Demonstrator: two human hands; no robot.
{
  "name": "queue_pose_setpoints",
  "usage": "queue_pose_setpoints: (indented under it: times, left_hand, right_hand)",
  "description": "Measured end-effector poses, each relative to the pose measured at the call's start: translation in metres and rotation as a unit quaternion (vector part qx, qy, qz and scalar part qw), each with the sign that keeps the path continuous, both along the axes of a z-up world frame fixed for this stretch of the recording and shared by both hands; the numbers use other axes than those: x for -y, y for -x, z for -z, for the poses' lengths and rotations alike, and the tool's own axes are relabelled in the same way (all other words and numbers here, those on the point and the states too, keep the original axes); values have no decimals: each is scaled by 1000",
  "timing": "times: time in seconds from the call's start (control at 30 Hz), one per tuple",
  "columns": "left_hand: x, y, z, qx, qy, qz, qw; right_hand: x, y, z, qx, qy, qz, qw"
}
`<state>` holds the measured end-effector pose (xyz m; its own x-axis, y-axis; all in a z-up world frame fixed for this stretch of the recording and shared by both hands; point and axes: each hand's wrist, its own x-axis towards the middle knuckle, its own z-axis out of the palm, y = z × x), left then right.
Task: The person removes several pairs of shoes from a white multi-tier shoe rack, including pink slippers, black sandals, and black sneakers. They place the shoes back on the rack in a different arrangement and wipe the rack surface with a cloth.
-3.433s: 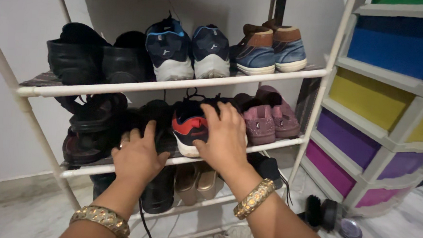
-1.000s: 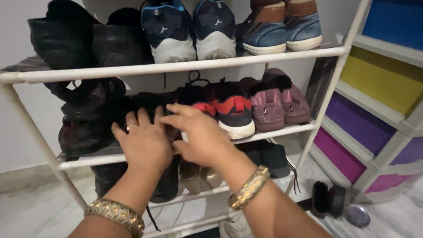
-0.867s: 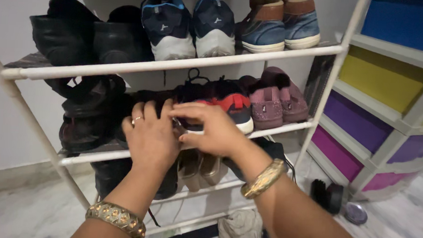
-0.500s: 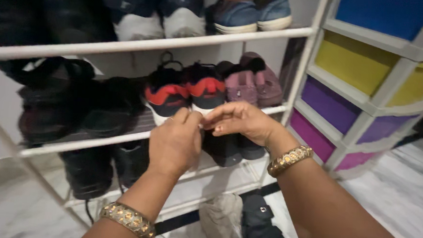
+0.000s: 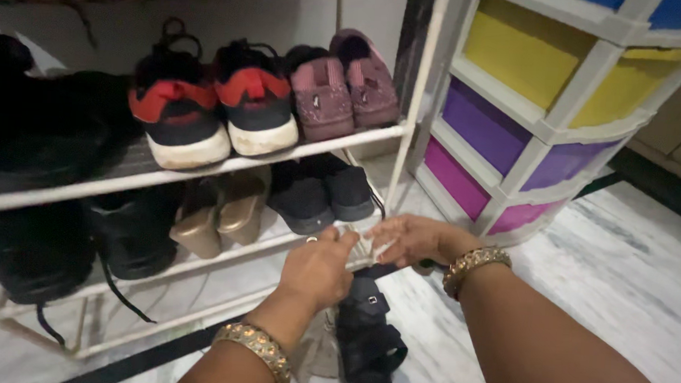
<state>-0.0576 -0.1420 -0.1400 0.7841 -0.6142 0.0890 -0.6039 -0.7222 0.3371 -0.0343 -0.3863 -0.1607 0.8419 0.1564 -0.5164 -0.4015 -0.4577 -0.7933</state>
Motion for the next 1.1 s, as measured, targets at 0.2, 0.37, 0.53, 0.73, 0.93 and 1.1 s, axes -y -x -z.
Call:
queue_pose_setpoints:
  times: [0.2, 0.37, 0.53, 0.73, 0.93, 1.1]
  left_hand:
    - [26, 15, 34, -173, -154, -28, 972]
    - [42, 19, 68, -193, -194, -28, 962]
    - [55, 24, 93, -216, -202, -32, 955]
    - [66, 27, 106, -241, -214, -46, 946]
    - [68, 32, 111, -251, -221, -41, 941]
    - [61, 31, 116, -279, -223, -55, 933]
  right_hand:
    - [26, 17, 53, -42, 268, -89, 958]
    - [23, 34, 71, 3, 280, -161, 947]
    - [15, 65, 74, -18, 346, -254, 903]
    - [4, 90, 91, 81, 327, -376, 863]
    - [-18, 100, 108, 113, 381, -371, 839]
    - [-27, 96, 122, 90, 385, -368, 842]
